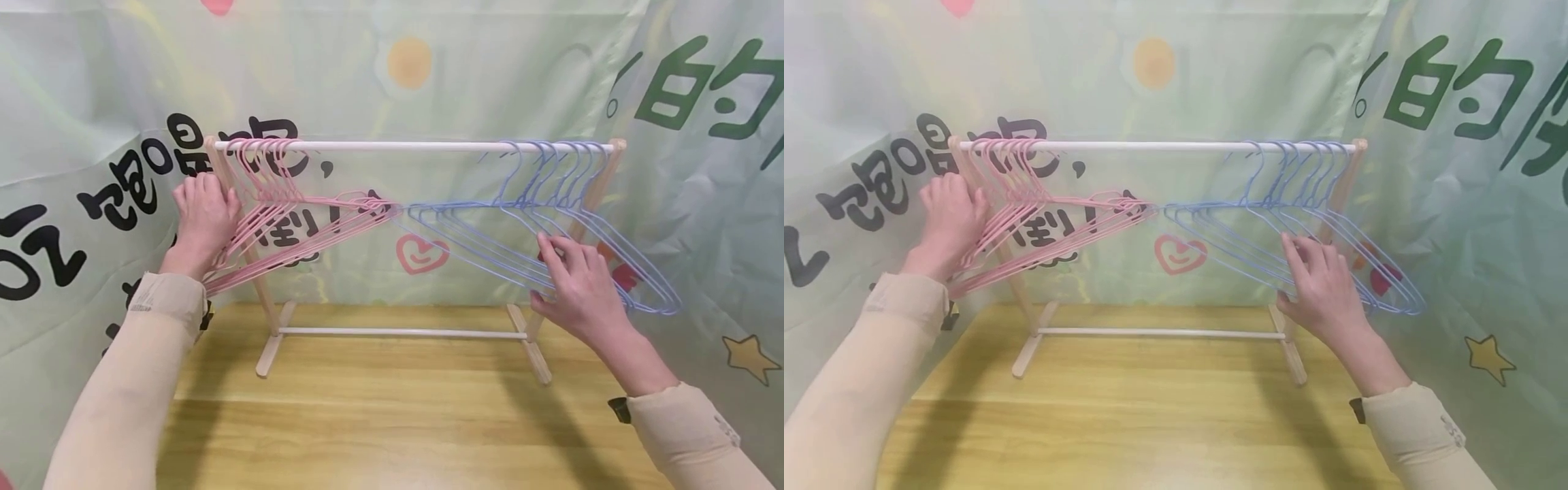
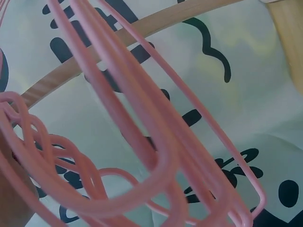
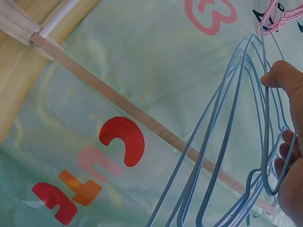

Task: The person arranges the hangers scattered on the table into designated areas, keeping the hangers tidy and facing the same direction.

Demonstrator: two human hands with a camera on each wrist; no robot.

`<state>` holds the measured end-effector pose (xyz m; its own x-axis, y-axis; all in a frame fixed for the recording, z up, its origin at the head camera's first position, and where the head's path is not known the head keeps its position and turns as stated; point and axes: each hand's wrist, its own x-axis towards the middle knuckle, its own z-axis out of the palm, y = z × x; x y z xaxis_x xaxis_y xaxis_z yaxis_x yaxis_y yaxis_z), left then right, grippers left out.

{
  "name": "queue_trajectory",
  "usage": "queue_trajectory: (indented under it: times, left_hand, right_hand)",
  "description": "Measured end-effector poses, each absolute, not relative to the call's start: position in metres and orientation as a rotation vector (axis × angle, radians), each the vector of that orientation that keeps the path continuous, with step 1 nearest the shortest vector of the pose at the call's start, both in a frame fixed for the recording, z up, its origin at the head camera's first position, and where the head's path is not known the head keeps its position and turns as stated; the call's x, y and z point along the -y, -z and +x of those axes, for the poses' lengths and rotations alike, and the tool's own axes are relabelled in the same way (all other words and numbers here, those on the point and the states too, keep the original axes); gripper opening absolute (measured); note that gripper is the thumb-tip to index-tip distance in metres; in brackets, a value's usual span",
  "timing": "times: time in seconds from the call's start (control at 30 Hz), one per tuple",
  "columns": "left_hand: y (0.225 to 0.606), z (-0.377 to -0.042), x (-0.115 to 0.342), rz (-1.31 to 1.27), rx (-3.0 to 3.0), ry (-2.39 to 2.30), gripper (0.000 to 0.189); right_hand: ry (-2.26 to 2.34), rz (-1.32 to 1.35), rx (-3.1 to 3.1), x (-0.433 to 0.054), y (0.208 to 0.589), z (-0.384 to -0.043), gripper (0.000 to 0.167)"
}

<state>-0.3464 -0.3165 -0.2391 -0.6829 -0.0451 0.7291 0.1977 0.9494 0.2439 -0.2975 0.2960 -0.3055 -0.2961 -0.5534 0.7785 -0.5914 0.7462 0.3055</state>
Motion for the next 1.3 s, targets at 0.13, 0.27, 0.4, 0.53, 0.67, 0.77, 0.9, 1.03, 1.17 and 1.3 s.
queue_trajectory:
  times: [0.13,0.27,0.4,0.53,0.67,0.77,0.9,1.03,1.17,1.3]
  left_hand:
    - [0.235,-0.343,0.317,-0.098,2.308,0.402,0.027]
    - [0.232,-0.337,0.318,-0.087,2.337,0.437,0.027]
    - [0.229,-0.328,0.318,-0.048,2.386,0.490,0.032]
    - [0.227,-0.317,0.317,0.007,2.443,0.538,0.041]
    - [0.228,-0.306,0.313,0.032,2.474,0.595,0.055]
    - [0.230,-0.293,0.308,0.051,2.459,0.634,0.064]
    - [0.238,-0.273,0.297,0.033,2.394,0.638,0.066]
    - [0.255,-0.252,0.284,-0.023,2.345,0.567,0.068]
    - [0.275,-0.234,0.271,-0.071,2.323,0.486,0.074]
    - [0.293,-0.222,0.258,-0.114,2.320,0.435,0.079]
  right_hand:
    - [-0.059,0.870,1.981,-0.294,0.304,-0.297,0.107]
    - [-0.100,0.858,2.027,-0.290,0.305,-0.293,0.104]
    - [-0.162,0.845,2.053,-0.287,0.306,-0.290,0.092]
    - [-0.255,0.823,2.037,-0.285,0.305,-0.289,0.084]
    - [-0.362,0.763,2.027,-0.280,0.302,-0.285,0.081]
    - [-0.417,0.712,2.026,-0.275,0.303,-0.279,0.080]
    - [-0.469,0.671,1.972,-0.268,0.308,-0.271,0.075]
    - [-0.523,0.656,1.888,-0.261,0.317,-0.264,0.067]
    - [-0.573,0.650,1.850,-0.255,0.328,-0.258,0.066]
    - [-0.591,0.663,1.851,-0.250,0.340,-0.252,0.068]
